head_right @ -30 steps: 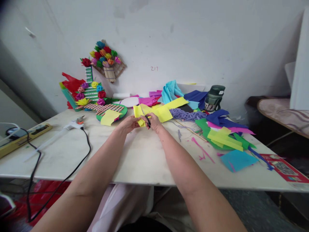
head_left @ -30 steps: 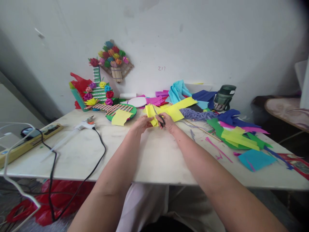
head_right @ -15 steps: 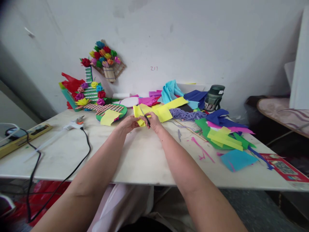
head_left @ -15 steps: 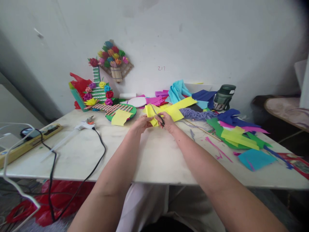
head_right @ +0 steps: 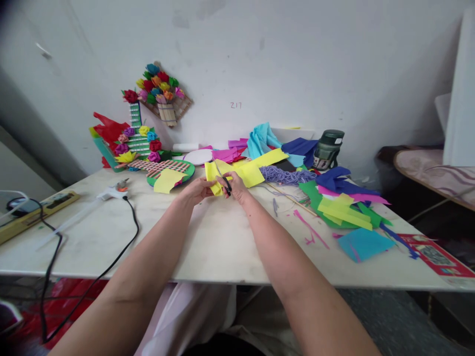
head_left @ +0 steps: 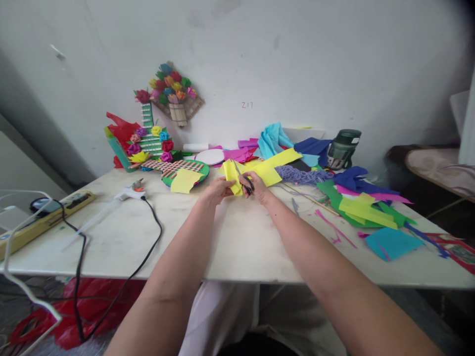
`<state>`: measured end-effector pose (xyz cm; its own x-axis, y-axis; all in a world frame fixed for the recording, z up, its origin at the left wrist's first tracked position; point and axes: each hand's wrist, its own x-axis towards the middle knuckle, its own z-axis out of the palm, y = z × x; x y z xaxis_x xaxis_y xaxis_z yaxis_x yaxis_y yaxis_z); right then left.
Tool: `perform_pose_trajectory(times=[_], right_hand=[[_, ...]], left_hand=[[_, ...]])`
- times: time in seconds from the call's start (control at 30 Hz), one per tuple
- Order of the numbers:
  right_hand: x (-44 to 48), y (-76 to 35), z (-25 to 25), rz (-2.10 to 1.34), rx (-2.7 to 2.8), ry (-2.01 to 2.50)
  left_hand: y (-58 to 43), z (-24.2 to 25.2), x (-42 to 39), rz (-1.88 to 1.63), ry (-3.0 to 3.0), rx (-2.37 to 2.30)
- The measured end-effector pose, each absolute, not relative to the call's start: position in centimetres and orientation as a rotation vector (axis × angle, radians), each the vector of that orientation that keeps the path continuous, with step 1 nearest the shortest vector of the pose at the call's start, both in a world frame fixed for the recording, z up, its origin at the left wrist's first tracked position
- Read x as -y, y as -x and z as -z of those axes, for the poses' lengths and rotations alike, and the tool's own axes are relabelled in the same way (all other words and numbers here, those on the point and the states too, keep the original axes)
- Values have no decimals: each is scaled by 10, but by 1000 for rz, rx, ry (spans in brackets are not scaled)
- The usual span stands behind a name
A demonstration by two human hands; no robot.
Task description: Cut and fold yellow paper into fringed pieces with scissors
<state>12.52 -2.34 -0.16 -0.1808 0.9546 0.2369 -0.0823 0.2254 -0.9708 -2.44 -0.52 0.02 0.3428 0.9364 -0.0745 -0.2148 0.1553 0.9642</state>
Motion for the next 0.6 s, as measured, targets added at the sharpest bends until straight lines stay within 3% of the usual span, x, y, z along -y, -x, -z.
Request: perform_pose_trajectory(times=[0.6], right_hand=[[22, -122, 0, -1114, 1338, 969]], left_hand=[[23, -1, 7, -973, -1102, -846]])
